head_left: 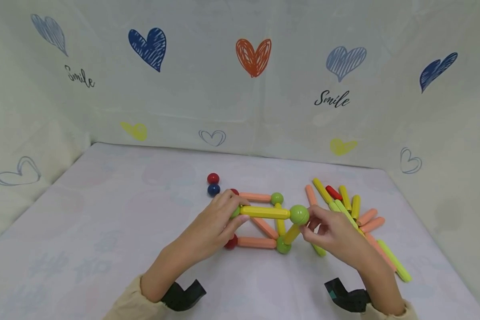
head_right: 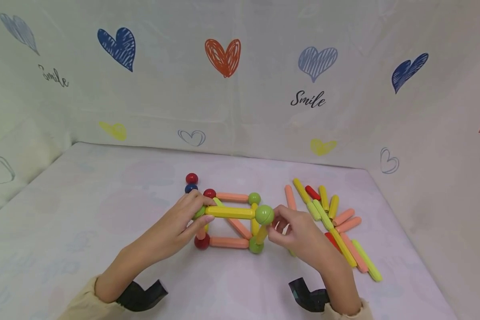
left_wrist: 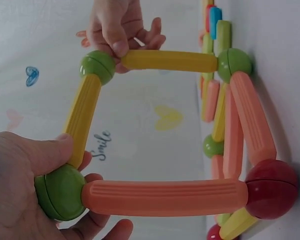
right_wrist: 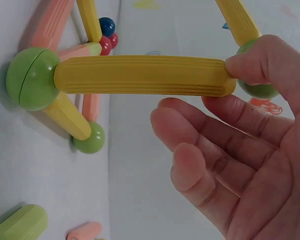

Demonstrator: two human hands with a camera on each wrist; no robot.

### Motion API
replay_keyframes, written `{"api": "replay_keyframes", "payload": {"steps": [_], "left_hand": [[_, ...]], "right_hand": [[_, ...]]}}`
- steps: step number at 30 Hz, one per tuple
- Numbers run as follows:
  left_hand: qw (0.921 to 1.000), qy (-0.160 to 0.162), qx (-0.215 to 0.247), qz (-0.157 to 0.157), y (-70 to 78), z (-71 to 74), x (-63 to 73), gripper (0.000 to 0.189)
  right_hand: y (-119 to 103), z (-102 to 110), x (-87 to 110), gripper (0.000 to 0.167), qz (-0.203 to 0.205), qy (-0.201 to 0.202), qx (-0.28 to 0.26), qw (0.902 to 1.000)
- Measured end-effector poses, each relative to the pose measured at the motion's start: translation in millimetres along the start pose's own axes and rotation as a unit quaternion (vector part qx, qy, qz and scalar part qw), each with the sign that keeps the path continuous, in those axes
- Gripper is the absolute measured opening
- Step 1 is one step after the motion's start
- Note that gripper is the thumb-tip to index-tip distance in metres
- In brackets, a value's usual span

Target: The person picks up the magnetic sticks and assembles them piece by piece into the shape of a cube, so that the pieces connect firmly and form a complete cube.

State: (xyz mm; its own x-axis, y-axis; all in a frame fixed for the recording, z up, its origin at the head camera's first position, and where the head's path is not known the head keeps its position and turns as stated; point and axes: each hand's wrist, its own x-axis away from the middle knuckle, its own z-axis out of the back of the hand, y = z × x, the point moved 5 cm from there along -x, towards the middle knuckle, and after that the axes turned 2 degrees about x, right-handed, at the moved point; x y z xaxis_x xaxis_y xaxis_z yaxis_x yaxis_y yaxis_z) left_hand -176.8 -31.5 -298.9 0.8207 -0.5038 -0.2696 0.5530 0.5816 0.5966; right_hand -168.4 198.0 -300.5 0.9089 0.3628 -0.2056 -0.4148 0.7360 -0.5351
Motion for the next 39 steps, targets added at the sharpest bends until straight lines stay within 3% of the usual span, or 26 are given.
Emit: {"api": "replay_keyframes", "payload": {"steps": [4, 10, 16, 23, 27, 32, 39], "left_hand": [[1.0000, 0.001, -0.005, 0.002, 0.8, -0.6, -0.2, 0.026], [0.9999, 0.004, -0.013, 0.001, 1.9, -2.4, -0.9, 0.024], [0.9998, 0.008, -0.018, -0.002, 2.7, -2.6, -1.2, 0.023], [0.9996, 0.012, -0.026, -0.009, 3.6, -2.4, -0.7, 0.027], [0.9999, -0.014, 0.004, 0.001, 0.6, -2.2, -0.8, 0.040], [0.9960, -0.061, 0.059, 0.026, -6.9, 4.8, 2.4, 0.054], [0.9967, -0.030, 0.075, -0.001, -10.2, 14.7, 2.5, 0.043]], "right_hand": [[0.8, -3.8, -0.6, 0.012, 0.000, -0.009, -0.013, 0.9999], [4.7, -11.2, -2.4, 0.023, -0.013, -0.043, -0.084, 0.9955], [6.4, -13.5, -2.9, 0.025, -0.011, -0.048, -0.104, 0.9933], [17.5, -40.4, -6.4, 0.022, -0.038, -0.117, -0.110, 0.9862], [21.8, -55.5, -9.3, 0.019, -0.053, -0.121, -0.109, 0.9853], [24.4, -59.8, -10.8, 0.020, -0.083, -0.122, -0.088, 0.9851], [23.2, -61.7, -13.7, 0.019, -0.095, -0.108, -0.062, 0.9877]]}}
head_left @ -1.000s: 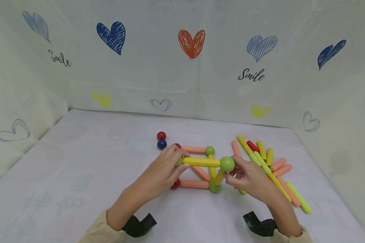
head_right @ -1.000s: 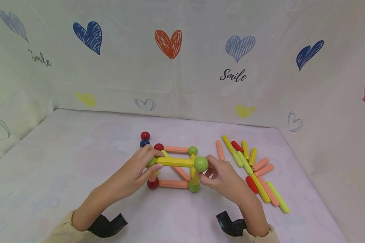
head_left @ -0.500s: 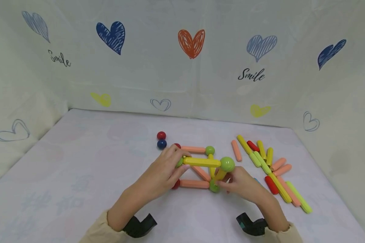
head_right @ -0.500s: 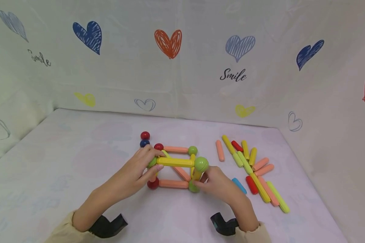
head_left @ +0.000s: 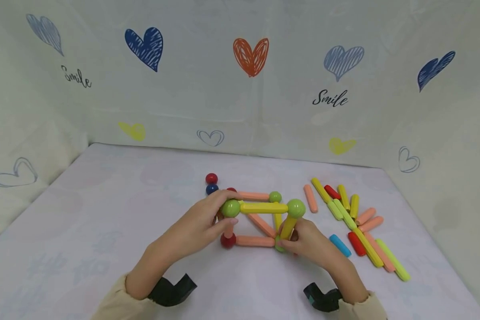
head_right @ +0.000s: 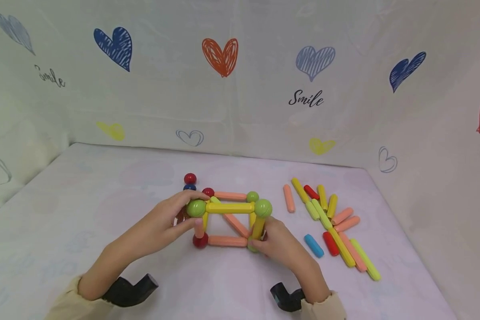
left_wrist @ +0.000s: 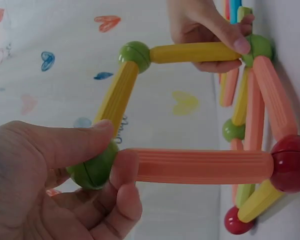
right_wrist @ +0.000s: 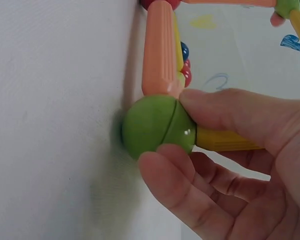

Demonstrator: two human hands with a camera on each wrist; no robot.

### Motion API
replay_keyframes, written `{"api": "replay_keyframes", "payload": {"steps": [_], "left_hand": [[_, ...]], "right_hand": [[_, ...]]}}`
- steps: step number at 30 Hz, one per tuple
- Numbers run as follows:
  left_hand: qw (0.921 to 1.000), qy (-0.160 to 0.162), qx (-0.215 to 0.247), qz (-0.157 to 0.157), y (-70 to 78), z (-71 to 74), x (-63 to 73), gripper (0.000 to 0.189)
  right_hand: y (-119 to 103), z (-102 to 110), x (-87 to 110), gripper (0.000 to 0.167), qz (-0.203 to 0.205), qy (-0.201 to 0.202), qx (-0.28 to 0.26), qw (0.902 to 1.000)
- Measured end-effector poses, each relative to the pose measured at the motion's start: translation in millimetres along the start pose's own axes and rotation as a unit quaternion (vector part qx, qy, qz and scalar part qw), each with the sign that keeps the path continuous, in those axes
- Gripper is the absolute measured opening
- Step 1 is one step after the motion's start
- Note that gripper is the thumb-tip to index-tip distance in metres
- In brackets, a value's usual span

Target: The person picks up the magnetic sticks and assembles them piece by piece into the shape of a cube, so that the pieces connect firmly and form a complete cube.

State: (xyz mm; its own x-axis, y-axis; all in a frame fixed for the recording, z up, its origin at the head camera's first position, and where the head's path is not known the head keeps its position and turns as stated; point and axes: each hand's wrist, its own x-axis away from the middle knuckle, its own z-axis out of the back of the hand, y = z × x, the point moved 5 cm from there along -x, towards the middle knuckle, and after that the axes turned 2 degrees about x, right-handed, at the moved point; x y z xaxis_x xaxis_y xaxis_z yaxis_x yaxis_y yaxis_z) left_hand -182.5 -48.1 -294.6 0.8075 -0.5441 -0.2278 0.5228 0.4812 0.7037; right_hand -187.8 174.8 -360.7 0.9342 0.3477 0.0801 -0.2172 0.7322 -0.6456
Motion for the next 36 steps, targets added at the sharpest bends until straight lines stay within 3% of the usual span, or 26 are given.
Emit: {"api": "replay_keyframes", "payload": {"steps": [8, 16, 22, 28, 32, 36], "left_hand": [[0.9983, 0.045, 0.038, 0.006, -4.1, -3.4, -6.1, 0.048], [0.9961, 0.083, 0.026, 0.016, -7.3, -5.3, -7.5, 0.045], [0.9951, 0.093, 0.019, 0.025, -8.7, -4.6, -7.7, 0.045], [0.9951, 0.091, 0.019, 0.034, -9.4, -4.4, -8.0, 0.044], [0.9951, 0.091, 0.019, 0.035, -9.5, -5.3, -8.3, 0.044], [0.9949, 0.087, 0.023, 0.046, -10.1, -6.0, -8.2, 0.044]], "right_hand": [[4.0, 1.5, -4.0, 0.018, -0.067, 0.069, 0.027, 0.9950], [4.8, 1.2, -5.3, 0.023, -0.085, 0.104, 0.039, 0.9901], [5.9, 6.8, -3.9, 0.022, -0.064, 0.086, 0.042, 0.9934], [22.7, 37.6, 7.2, 0.031, -0.053, 0.074, 0.055, 0.9943], [43.4, 58.5, 18.9, 0.035, -0.099, 0.060, 0.058, 0.9916], [65.2, 67.7, 29.5, 0.038, -0.159, 0.002, 0.073, 0.9846]]}}
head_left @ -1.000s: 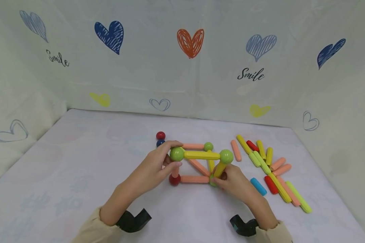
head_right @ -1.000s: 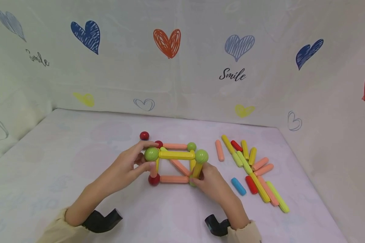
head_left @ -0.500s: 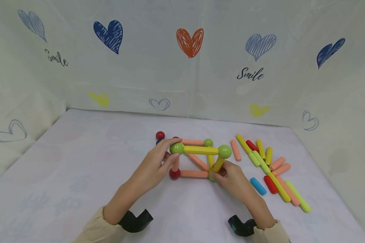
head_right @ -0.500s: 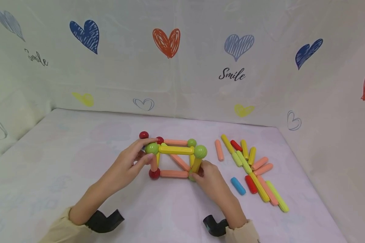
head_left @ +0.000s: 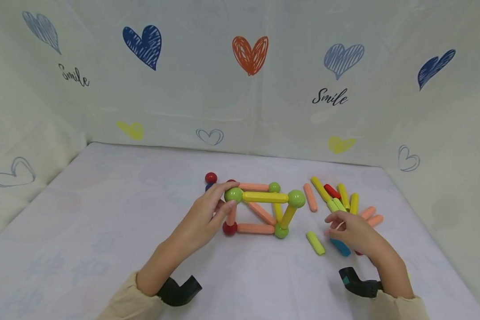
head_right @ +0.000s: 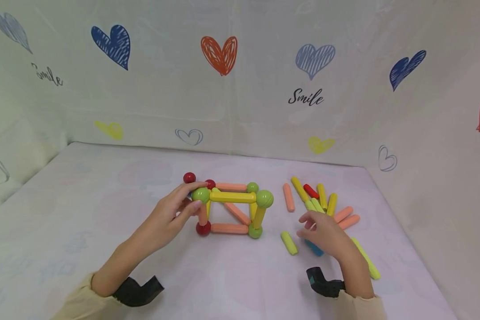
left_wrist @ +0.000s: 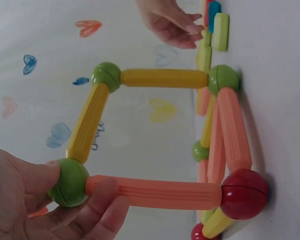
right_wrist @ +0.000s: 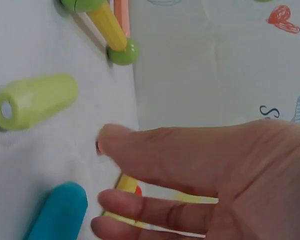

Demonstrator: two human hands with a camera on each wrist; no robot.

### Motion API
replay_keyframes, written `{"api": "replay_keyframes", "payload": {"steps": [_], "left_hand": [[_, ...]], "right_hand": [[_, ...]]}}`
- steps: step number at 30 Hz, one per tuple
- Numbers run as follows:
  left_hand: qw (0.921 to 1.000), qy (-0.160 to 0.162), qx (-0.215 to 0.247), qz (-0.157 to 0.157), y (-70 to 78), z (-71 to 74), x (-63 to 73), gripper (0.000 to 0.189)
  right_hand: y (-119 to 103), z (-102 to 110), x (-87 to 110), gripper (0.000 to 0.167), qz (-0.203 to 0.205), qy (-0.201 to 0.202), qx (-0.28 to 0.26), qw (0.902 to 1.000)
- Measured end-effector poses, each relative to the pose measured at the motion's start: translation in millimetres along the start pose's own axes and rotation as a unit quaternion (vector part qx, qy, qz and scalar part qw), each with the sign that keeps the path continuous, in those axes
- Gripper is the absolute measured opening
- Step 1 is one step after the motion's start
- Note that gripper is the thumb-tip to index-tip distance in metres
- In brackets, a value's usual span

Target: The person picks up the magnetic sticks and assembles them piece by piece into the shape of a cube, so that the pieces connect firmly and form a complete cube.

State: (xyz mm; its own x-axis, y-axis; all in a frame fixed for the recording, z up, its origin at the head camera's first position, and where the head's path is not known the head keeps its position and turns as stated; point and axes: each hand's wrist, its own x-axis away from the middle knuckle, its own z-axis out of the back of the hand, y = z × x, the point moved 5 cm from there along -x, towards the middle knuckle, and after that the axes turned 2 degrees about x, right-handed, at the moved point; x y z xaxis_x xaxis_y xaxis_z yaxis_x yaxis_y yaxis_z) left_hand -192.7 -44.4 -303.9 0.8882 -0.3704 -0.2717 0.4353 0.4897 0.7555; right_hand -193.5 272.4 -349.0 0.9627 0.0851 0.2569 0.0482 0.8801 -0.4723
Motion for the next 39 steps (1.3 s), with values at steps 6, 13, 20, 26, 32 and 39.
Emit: {"api": "replay_keyframes", "payload": {"steps": [6, 13, 20, 26, 32, 39], "left_hand": [[1.0000, -0.004, 0.002, 0.008, -1.2, 0.2, 0.2, 0.044], [1.0000, -0.007, 0.003, 0.006, -1.7, 0.1, -0.3, 0.044], [0.9999, -0.008, 0.004, 0.008, -1.3, -0.3, -0.4, 0.044], [0.9999, -0.007, 0.002, 0.013, -1.2, -0.4, -0.5, 0.043], [0.9998, -0.007, 0.008, 0.018, -1.7, -0.2, 0.0, 0.044], [0.9997, -0.006, 0.010, 0.020, -0.9, 0.3, 0.3, 0.044]], "right_hand": [[20.9, -1.8, 1.6, 0.041, -0.041, -0.056, 0.019, 0.9974], [25.7, -7.5, 1.1, 0.033, -0.047, -0.060, 0.009, 0.9971], [14.1, -6.0, -0.1, 0.031, -0.036, -0.034, 0.034, 0.9982], [-18.6, 6.9, 10.9, 0.037, 0.011, 0.024, -0.012, 0.9996], [-65.5, 5.3, 33.0, 0.029, 0.110, 0.026, -0.065, 0.9914], [-114.3, -25.4, 34.6, 0.027, 0.179, 0.023, -0.107, 0.9778]]}}
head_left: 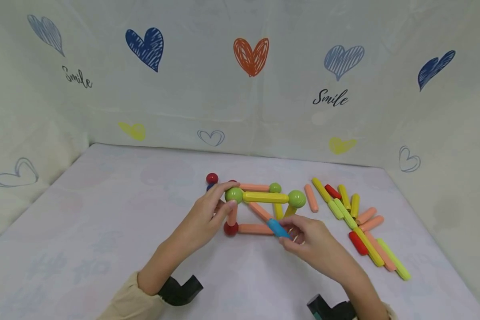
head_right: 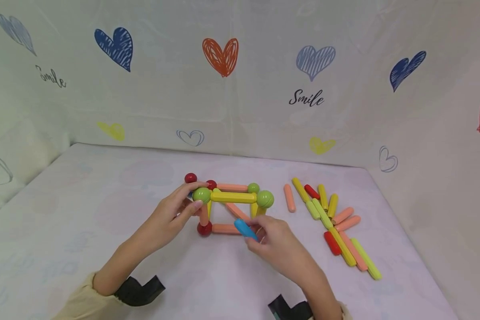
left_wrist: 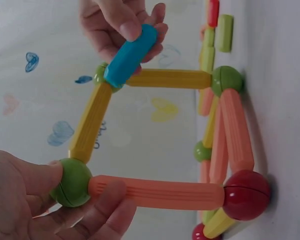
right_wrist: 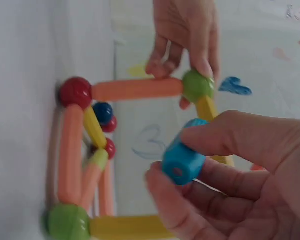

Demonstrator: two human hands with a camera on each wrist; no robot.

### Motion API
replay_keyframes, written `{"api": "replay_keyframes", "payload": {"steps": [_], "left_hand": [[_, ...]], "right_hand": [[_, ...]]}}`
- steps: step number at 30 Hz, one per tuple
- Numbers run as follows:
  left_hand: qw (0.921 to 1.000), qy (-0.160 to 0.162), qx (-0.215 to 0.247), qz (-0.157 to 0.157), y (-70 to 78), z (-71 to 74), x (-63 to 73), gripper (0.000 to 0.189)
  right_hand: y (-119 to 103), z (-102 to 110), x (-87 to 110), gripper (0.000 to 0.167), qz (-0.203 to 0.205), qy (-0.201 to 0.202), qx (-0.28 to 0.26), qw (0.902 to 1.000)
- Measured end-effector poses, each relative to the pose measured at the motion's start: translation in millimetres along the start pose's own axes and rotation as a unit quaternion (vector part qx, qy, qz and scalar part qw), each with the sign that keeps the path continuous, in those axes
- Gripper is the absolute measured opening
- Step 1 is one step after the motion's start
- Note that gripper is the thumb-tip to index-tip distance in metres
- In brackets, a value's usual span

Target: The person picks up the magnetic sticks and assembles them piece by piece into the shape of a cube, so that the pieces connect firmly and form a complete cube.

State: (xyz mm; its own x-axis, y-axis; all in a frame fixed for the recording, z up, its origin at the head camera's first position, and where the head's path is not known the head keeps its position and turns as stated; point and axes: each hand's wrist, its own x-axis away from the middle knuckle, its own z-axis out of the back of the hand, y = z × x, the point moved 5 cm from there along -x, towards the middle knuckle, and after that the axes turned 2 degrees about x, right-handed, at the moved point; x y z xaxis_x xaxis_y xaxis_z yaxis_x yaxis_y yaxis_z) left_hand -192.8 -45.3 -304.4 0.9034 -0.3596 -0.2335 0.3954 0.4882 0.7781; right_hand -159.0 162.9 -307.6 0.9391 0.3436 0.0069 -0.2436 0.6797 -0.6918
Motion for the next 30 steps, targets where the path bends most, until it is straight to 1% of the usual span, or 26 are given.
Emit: {"api": "replay_keyframes", "payload": {"steps": [3, 6, 11, 14, 16, 18, 23, 27, 30], "left_hand": [[1.0000, -0.001, 0.004, 0.003, 0.0, 0.1, -0.1, 0.044], [1.0000, -0.002, 0.009, 0.003, 0.6, 0.0, -0.8, 0.044], [0.9999, -0.003, 0.015, 0.000, 1.8, 0.0, -2.4, 0.043], [0.9999, -0.003, 0.016, 0.000, 1.7, -0.3, -2.8, 0.043], [0.9998, -0.003, 0.018, -0.001, 1.4, -0.4, -2.9, 0.043], [0.9998, -0.003, 0.019, -0.002, 1.0, -0.5, -2.8, 0.043], [0.9998, -0.006, 0.020, 0.001, 0.4, -0.1, -2.3, 0.043], [0.9998, -0.007, 0.017, 0.005, -0.2, 0.2, -1.8, 0.043], [0.9998, -0.008, 0.017, 0.007, -0.7, 0.2, -1.2, 0.043]], "right_hand": [[-7.1, -15.6, -8.4, 0.028, 0.007, 0.030, -0.014, 0.9994], [-11.5, -26.1, -15.3, 0.028, 0.012, 0.067, -0.023, 0.9974], [-17.5, -35.2, -25.9, 0.028, 0.001, 0.124, -0.054, 0.9908], [-20.8, -38.1, -30.0, 0.028, -0.004, 0.150, -0.075, 0.9859], [-22.7, -39.2, -31.0, 0.028, -0.003, 0.165, -0.078, 0.9832], [-23.2, -40.4, -31.1, 0.029, -0.005, 0.172, -0.085, 0.9814], [-20.7, -42.2, -31.4, 0.030, -0.014, 0.172, -0.106, 0.9792], [-19.9, -41.4, -30.6, 0.031, -0.019, 0.162, -0.109, 0.9805], [-20.7, -38.6, -28.5, 0.031, -0.028, 0.153, -0.096, 0.9832]]}}
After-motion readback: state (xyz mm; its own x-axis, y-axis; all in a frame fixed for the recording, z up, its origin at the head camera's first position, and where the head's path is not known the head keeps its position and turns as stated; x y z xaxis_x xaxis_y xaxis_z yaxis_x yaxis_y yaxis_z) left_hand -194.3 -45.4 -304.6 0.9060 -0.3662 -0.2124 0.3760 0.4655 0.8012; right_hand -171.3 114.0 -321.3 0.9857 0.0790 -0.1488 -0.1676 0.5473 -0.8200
